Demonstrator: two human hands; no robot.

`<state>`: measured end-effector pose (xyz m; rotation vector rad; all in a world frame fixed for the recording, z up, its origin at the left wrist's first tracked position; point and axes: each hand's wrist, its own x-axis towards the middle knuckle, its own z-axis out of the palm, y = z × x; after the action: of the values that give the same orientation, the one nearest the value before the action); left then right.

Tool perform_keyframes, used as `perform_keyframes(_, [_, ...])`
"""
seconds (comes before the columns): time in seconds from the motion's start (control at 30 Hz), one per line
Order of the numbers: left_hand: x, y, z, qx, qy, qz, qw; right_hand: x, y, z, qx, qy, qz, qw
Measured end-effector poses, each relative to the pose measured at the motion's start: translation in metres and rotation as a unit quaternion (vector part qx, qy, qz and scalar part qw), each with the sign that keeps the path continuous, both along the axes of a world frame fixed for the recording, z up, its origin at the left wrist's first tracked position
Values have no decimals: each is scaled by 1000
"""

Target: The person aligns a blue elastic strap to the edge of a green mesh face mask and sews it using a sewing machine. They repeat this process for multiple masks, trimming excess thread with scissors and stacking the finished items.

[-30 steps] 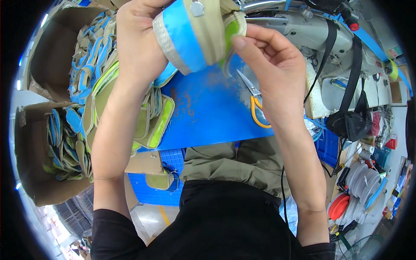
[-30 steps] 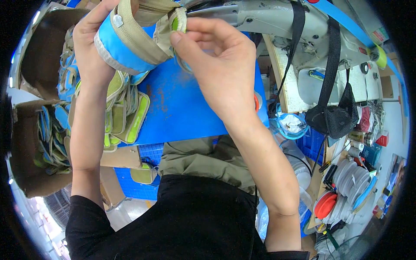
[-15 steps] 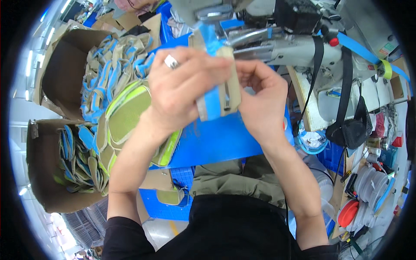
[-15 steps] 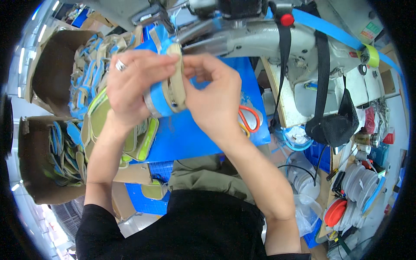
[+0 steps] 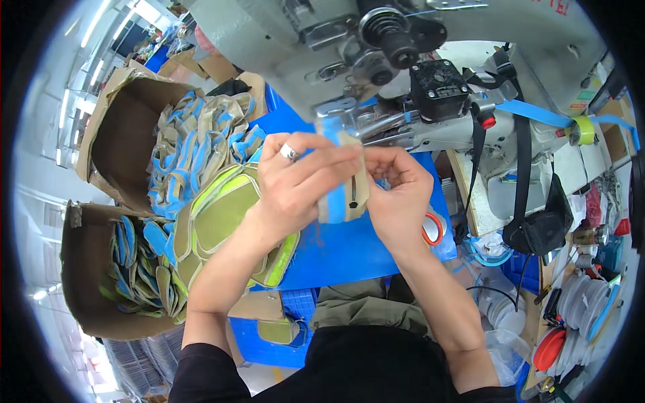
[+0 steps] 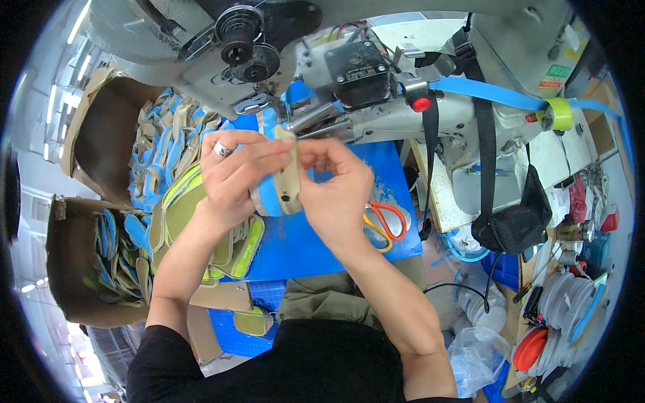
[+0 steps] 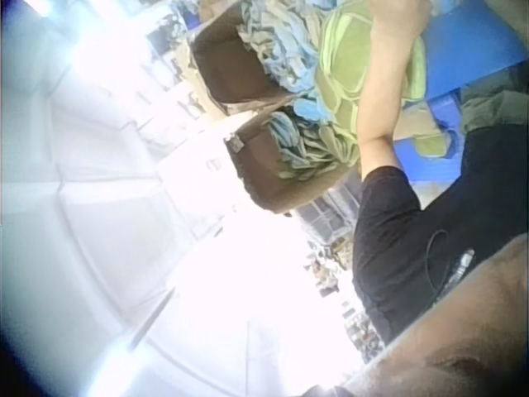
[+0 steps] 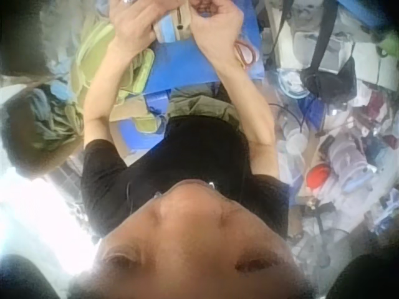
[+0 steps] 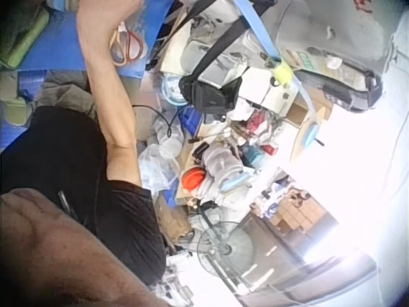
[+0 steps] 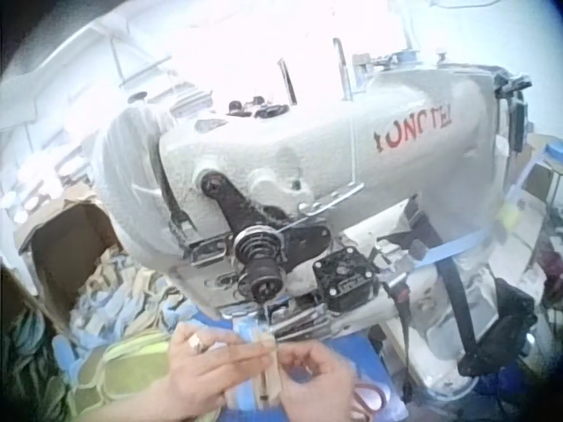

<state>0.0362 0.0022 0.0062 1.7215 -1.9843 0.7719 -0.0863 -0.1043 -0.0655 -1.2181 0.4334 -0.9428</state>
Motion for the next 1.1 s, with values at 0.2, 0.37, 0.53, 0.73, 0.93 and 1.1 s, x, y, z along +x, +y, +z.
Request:
perform_keyframes(0.2, [-13, 12, -32, -80, 413, 93, 902, 5, -2, -2, -18, -11, -30, 999])
perform_keyframes(0.37, [-31, 8, -8, -17, 869, 18, 494, 7, -1, -11, -68, -31, -54, 996])
perform_keyframes(0.53, [-16, -7, -14, 30, 770, 51, 635, -2, -1, -15, -197, -19, -96, 976])
perform_keyframes(0.73, [-11, -6, -25, 12, 782, 35, 622, 4, 5, -26, -220, -26, -104, 970])
perform_keyframes(0.93, [-16, -7, -24, 13, 706, 34, 708, 2, 0, -23, -206, -26, -72, 976])
perform_keyframes(1.1, [-19, -14, -29, -14, 709, 24, 705, 4, -2, -30, -182, -24, -51, 982])
